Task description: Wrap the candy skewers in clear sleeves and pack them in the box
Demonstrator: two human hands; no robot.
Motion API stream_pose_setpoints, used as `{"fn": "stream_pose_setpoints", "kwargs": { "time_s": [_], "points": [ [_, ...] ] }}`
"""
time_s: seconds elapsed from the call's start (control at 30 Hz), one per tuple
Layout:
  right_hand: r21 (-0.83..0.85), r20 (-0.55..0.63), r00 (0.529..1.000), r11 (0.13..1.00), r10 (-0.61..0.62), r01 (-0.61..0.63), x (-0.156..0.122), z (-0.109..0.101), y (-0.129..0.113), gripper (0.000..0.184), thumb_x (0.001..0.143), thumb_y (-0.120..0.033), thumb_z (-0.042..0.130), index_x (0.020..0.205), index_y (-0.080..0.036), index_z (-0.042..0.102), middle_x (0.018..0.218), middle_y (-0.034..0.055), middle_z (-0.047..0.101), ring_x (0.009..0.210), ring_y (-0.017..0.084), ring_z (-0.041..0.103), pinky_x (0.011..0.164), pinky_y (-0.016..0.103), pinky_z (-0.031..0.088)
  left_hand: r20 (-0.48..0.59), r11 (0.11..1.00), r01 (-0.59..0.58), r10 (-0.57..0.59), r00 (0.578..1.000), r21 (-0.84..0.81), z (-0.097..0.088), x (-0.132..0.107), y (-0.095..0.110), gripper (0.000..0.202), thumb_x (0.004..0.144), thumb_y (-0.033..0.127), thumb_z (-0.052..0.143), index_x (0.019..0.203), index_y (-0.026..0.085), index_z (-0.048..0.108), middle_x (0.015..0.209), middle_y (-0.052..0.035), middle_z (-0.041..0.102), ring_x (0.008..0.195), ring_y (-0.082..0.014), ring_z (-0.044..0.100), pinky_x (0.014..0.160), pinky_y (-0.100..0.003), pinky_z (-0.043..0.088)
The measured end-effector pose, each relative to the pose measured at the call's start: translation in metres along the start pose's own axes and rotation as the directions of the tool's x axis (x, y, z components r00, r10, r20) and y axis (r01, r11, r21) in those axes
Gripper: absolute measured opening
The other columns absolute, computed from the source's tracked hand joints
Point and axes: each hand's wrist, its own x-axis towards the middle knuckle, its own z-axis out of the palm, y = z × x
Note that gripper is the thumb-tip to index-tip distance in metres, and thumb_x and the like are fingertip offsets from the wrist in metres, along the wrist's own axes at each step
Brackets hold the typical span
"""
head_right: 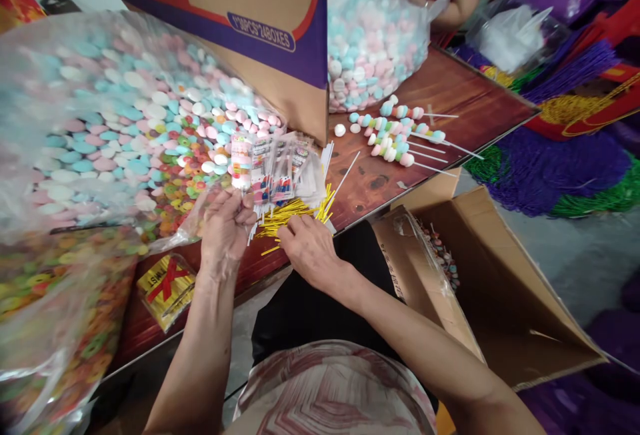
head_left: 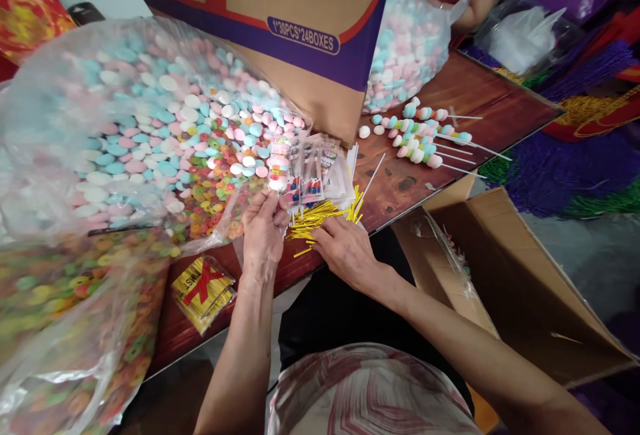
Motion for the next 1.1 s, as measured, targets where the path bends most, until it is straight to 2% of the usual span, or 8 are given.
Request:
{"fn": "stream_pose_setpoints", "kwargs": {
  "time_s": [0.2,0.37,0.47,0.57,0.67,0.77,0.93,1.1],
  "points": [
    [-0.058,-0.044,0.993,0.992,0.106,-0.108,0.0,0.011,-0.005,0.017,0.091,-0.006,0.048,0.088,-0.016,0.061,0.083,0.0083,0.061,0.076,0.022,0.05,0.067,0.033,0.031,-0.025,0.999,-0.035,0.035,0.999,0.034,0.006,-0.003,-0.004,0.02,0.073,0.019,0.07,0.072,0.017,0.05,0.06,0.0027,0.054,0.043,-0.0013,0.026,0.042,-0.015,0.02],
    [0.17,-0.08,0.974,0.965,0.213,-0.198,0.007,0.008,0.002,0.017,0.099,-0.016,0.042,0.089,-0.019,0.056,0.083,0.0061,0.063,0.076,0.02,0.052,0.066,0.03,0.032,0.0,0.998,-0.061,0.061,0.998,0.022,0.009,-0.005,-0.006,0.029,0.07,0.016,0.072,0.085,0.022,0.048,0.061,0.0045,0.056,0.044,-0.0034,0.031,0.045,-0.016,0.02],
    [0.383,-0.075,0.946,0.885,0.315,-0.264,0.014,0.005,0.008,0.016,0.1,-0.022,0.04,0.09,-0.021,0.052,0.08,0.003,0.06,0.074,0.018,0.053,0.064,0.028,0.032,0.031,0.998,-0.057,0.057,0.998,0.017,0.012,-0.004,-0.008,0.031,0.071,0.017,0.073,0.085,0.023,0.047,0.062,0.0047,0.057,0.045,-0.0035,0.033,0.046,-0.016,0.02],
    [0.592,-0.053,0.921,0.755,0.386,-0.282,0.02,0.001,0.016,0.014,0.099,-0.024,0.039,0.089,-0.022,0.048,0.077,-0.0002,0.056,0.069,0.016,0.052,0.065,0.027,0.034,0.051,0.999,-0.048,0.047,0.998,0.021,0.014,-0.004,-0.013,0.03,0.072,0.019,0.074,0.085,0.022,0.048,0.064,0.0044,0.057,0.046,-0.0029,0.032,0.047,-0.016,0.02],
    [0.741,-0.094,0.915,0.641,0.393,-0.199,0.026,-0.005,0.021,0.011,0.097,-0.025,0.041,0.089,-0.022,0.048,0.079,-0.0007,0.053,0.07,0.015,0.049,0.066,0.026,0.037,0.073,1.0,-0.014,0.012,0.997,0.025,0.019,-0.005,-0.019,0.027,0.073,0.02,0.073,0.086,0.021,0.049,0.066,0.0039,0.057,0.047,-0.0026,0.032,0.048,-0.016,0.021],
    [0.804,-0.134,0.914,0.581,0.383,-0.125,0.029,-0.008,0.025,0.012,0.096,-0.028,0.045,0.089,-0.021,0.051,0.082,-0.0001,0.054,0.074,0.015,0.051,0.069,0.026,0.039,0.099,0.999,0.028,-0.031,0.995,0.029,0.026,-0.01,-0.026,0.025,0.073,0.021,0.072,0.085,0.02,0.05,0.067,0.0039,0.056,0.049,-0.0035,0.035,0.048,-0.017,0.022],
    [0.79,-0.14,0.893,0.592,0.428,-0.16,0.032,-0.007,0.028,0.013,0.094,-0.029,0.05,0.084,-0.021,0.054,0.079,0.0004,0.057,0.074,0.015,0.051,0.07,0.027,0.039,0.116,0.999,0.035,-0.036,0.993,0.007,0.035,-0.016,-0.032,0.025,0.072,0.023,0.073,0.083,0.02,0.05,0.065,0.0057,0.051,0.051,-0.0047,0.038,0.049,-0.018,0.026],
    [0.733,-0.13,0.918,0.66,0.375,-0.166,0.034,-0.011,0.03,0.011,0.092,-0.025,0.051,0.082,-0.021,0.053,0.076,-0.0001,0.056,0.073,0.016,0.05,0.069,0.028,0.037,0.117,0.993,-0.05,0.038,0.992,0.103,0.033,-0.013,-0.03,0.028,0.079,0.035,0.073,0.084,0.021,0.049,0.065,0.0058,0.05,0.052,-0.005,0.036,0.049,-0.017,0.026]
  ]
}}
